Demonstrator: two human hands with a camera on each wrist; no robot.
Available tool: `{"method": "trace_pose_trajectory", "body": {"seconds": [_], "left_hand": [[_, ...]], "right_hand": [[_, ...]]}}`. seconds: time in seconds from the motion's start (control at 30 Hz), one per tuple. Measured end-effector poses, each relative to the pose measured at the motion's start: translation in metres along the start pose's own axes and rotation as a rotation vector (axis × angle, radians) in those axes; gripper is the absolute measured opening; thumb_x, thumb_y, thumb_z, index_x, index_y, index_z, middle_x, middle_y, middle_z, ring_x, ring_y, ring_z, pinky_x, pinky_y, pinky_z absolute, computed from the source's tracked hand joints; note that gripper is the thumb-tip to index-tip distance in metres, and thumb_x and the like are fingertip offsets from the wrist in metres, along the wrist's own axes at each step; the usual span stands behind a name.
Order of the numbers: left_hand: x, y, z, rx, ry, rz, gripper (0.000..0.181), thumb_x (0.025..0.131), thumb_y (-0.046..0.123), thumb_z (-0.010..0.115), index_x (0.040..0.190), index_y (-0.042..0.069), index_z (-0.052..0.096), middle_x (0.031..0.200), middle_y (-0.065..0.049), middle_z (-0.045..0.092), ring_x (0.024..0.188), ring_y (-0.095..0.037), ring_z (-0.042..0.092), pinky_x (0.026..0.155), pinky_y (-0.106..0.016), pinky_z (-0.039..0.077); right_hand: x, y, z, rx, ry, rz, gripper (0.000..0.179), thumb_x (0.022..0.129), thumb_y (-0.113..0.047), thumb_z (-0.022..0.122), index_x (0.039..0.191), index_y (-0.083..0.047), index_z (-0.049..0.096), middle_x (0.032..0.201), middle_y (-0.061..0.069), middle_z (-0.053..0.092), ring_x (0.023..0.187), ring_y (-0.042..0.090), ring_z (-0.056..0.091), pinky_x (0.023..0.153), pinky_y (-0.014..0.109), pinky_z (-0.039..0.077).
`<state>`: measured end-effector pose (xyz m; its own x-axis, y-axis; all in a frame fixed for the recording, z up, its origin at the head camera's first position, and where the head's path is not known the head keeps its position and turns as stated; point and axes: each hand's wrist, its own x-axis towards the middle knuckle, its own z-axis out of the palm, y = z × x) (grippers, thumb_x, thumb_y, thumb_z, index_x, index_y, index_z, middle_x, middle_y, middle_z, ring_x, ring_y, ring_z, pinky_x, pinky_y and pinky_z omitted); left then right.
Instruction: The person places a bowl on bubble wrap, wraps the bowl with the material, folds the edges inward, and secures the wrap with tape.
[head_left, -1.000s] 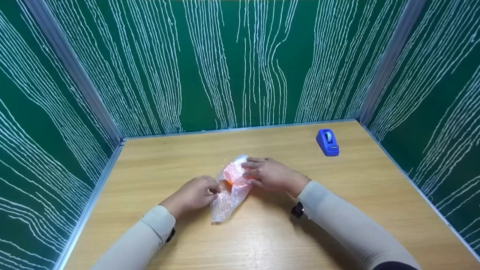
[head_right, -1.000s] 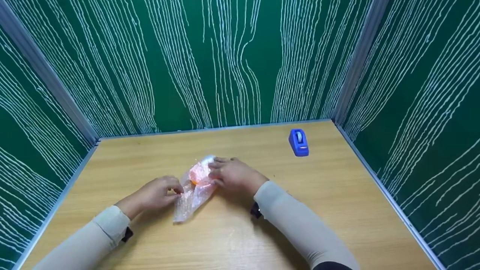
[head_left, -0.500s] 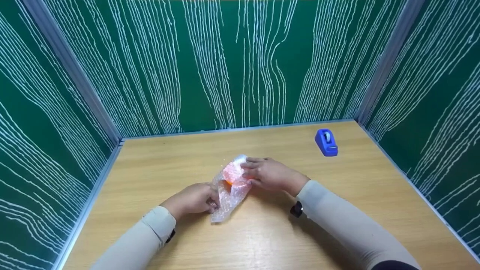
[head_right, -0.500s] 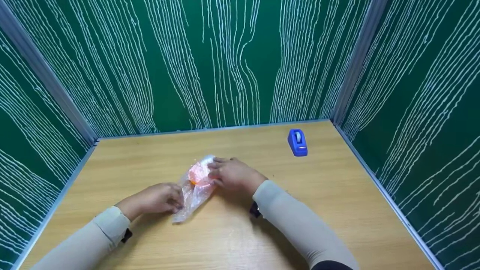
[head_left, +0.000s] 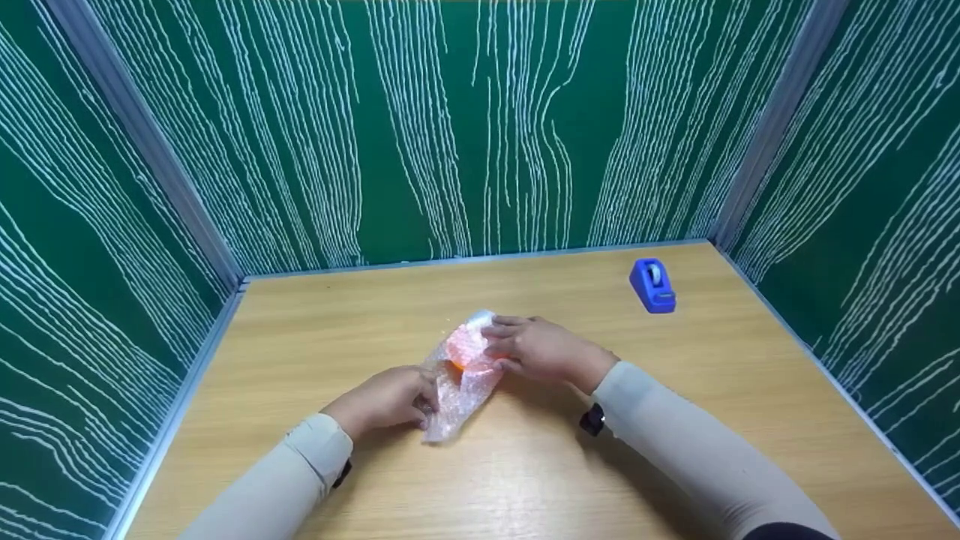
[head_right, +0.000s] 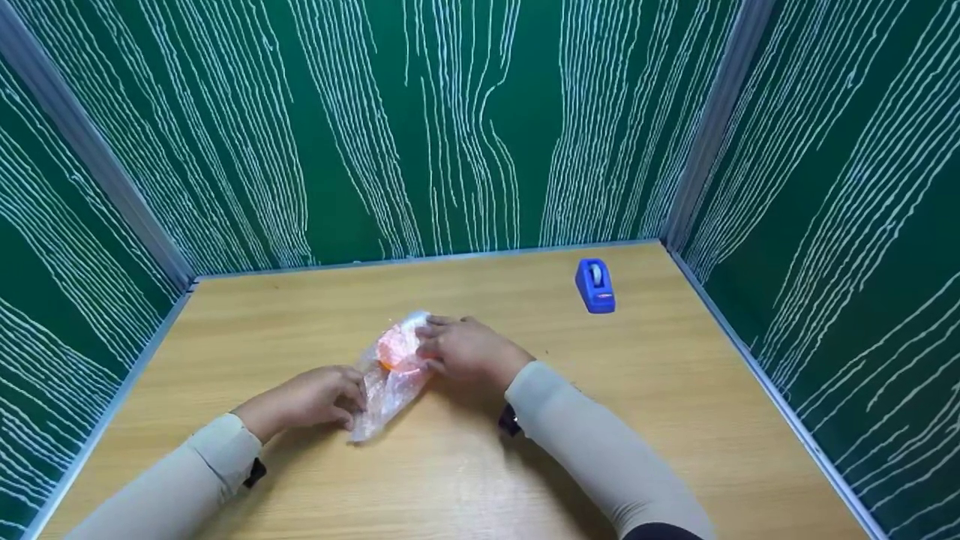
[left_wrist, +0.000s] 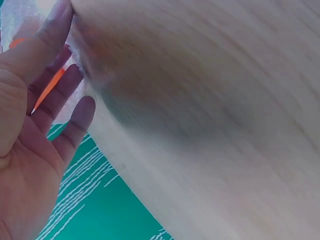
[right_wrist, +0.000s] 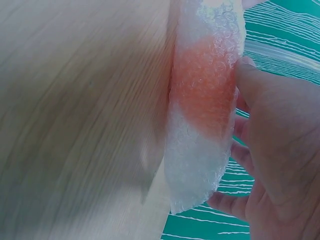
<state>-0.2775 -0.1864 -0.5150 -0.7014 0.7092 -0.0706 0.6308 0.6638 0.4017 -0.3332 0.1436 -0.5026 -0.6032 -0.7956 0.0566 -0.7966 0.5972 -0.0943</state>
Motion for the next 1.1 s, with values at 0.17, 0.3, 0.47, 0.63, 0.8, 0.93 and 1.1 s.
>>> {"method": "trace_pose_trajectory", "body": {"seconds": [0.17,0.3,0.47,0.63,0.8,0.93,1.1], "left_hand": [[0.001,-0.003,0.004,0.042,0.055,0.021,0.016,0.099,0.003,0.085,0.11,0.014,0.089,0.111,0.003,0.084,0.106,-0.015,0.076,0.107,-0.043,0.066],[-0.001,-0.005,0.003,0.039,0.091,0.031,0.02,0.105,-0.001,0.076,0.113,0.013,0.088,0.114,0.0,0.085,0.111,-0.019,0.079,0.108,-0.045,0.065],[-0.003,-0.004,-0.003,0.006,0.15,0.003,0.023,0.108,0.002,0.073,0.121,0.014,0.088,0.123,-0.001,0.084,0.124,-0.024,0.076,0.116,-0.048,0.062],[-0.002,0.0,-0.011,-0.077,0.225,-0.087,0.026,0.111,0.012,0.074,0.129,0.024,0.087,0.127,0.007,0.076,0.128,-0.018,0.066,0.12,-0.044,0.059],[0.009,0.003,-0.016,-0.146,0.3,-0.097,0.018,0.111,0.018,0.074,0.124,0.022,0.087,0.124,0.007,0.073,0.128,-0.018,0.064,0.121,-0.046,0.058],[0.019,0.004,-0.017,-0.17,0.331,-0.103,0.014,0.112,0.021,0.073,0.117,0.019,0.086,0.121,0.003,0.073,0.126,-0.021,0.065,0.12,-0.048,0.057],[0.029,0.005,-0.018,-0.222,0.328,-0.13,0.013,0.113,0.021,0.072,0.114,0.017,0.084,0.12,0.001,0.073,0.124,-0.024,0.065,0.121,-0.049,0.057]], "right_hand": [[0.0,0.001,0.001,0.01,-0.006,0.005,0.035,0.117,-0.034,0.065,0.147,-0.02,0.077,0.175,0.004,0.054,0.168,0.035,0.045,0.128,0.069,0.047],[0.0,0.0,0.0,0.019,-0.007,0.012,0.035,0.116,-0.033,0.065,0.147,-0.021,0.077,0.175,0.003,0.054,0.168,0.035,0.045,0.129,0.069,0.045],[0.003,-0.003,-0.001,0.018,-0.024,0.028,0.036,0.118,-0.036,0.063,0.149,-0.024,0.076,0.177,0.001,0.052,0.17,0.033,0.043,0.13,0.07,0.044],[0.004,-0.004,-0.003,0.02,-0.032,0.039,0.037,0.118,-0.038,0.062,0.15,-0.024,0.076,0.177,0.001,0.051,0.17,0.033,0.042,0.129,0.073,0.043],[0.002,-0.004,-0.003,0.001,-0.039,0.034,0.038,0.118,-0.036,0.062,0.151,-0.023,0.075,0.177,0.003,0.053,0.17,0.034,0.043,0.129,0.072,0.045],[0.002,-0.004,-0.004,-0.013,-0.04,0.029,0.039,0.118,-0.036,0.062,0.151,-0.022,0.075,0.176,0.004,0.053,0.169,0.035,0.044,0.128,0.071,0.045],[0.002,-0.005,-0.006,-0.008,-0.049,0.041,0.039,0.118,-0.04,0.061,0.151,-0.024,0.075,0.177,0.002,0.052,0.169,0.034,0.043,0.129,0.072,0.045]]}}
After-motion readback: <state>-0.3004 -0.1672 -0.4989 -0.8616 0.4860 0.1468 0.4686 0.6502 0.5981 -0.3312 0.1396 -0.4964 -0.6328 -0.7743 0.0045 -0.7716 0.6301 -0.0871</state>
